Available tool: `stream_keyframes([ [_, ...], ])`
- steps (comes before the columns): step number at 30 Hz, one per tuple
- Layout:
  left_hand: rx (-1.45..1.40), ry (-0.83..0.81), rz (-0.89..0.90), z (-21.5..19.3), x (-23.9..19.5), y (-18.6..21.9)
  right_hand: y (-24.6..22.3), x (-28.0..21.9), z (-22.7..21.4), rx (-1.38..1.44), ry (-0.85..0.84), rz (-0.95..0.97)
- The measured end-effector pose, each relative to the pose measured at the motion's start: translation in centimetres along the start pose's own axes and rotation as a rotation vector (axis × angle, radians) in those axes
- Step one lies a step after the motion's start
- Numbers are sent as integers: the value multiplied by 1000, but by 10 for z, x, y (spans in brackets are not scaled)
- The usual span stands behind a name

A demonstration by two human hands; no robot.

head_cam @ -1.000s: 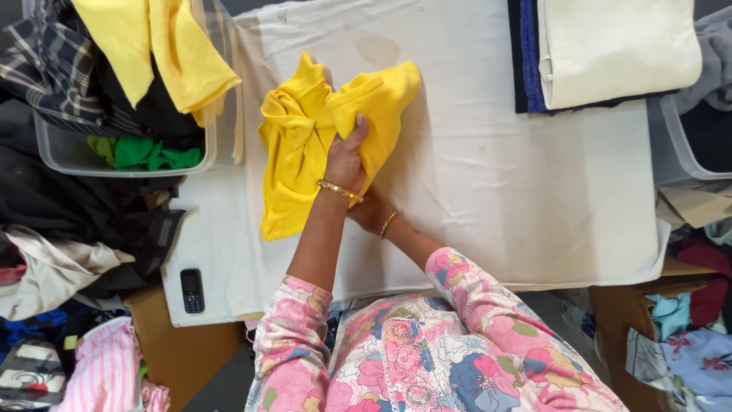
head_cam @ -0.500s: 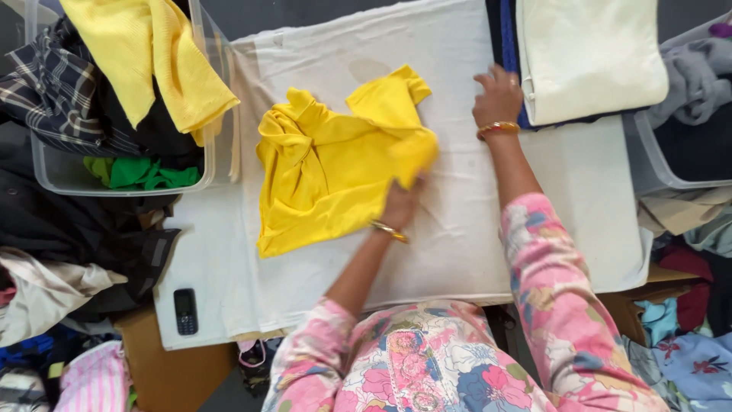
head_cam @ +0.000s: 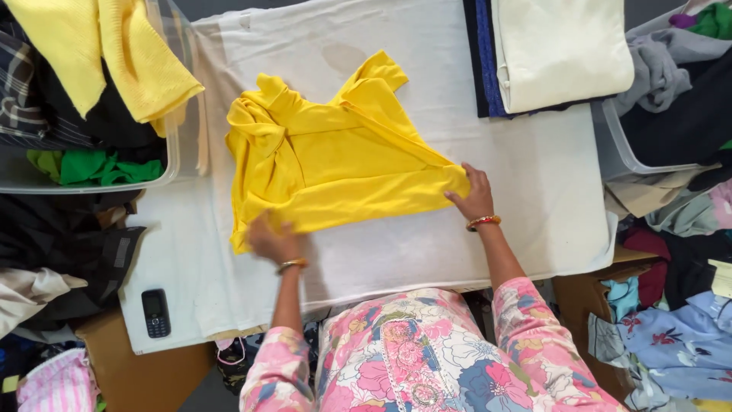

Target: The person folds a white cloth and places it on a stack. Then, the person folds a yellow long-sleeved shirt and places it on the stack. Finally, the person folds a yellow short-sleeved shirt and places it on the stack.

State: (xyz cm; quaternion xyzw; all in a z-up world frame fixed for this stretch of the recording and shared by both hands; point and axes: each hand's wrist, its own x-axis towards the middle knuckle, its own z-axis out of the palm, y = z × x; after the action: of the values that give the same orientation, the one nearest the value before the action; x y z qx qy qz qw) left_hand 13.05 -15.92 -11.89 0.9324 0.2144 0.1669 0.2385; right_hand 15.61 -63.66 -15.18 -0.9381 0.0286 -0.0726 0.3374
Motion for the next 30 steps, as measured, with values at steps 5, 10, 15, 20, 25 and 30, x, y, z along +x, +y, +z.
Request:
stream_keyframes([
  [5,78,75,-563,-4,14,-89,5,9,9,90,-138,442],
  [10,55,-308,-586,13,42,-131,31,34,5,360,-210,491],
  [15,-757,-319,-645,-76,74,-63,14,45,-60,609,-7,376],
  [20,-754,-358,-631,-102,45,-83,20,-5,-68,651,15,424],
  [25,-498,-410,-677,-36,0,-156,48,-56,-19,378,-55,558],
  [30,145,-114,-384,-50,-16,-66,-14,-42,-38,-139,41,401],
])
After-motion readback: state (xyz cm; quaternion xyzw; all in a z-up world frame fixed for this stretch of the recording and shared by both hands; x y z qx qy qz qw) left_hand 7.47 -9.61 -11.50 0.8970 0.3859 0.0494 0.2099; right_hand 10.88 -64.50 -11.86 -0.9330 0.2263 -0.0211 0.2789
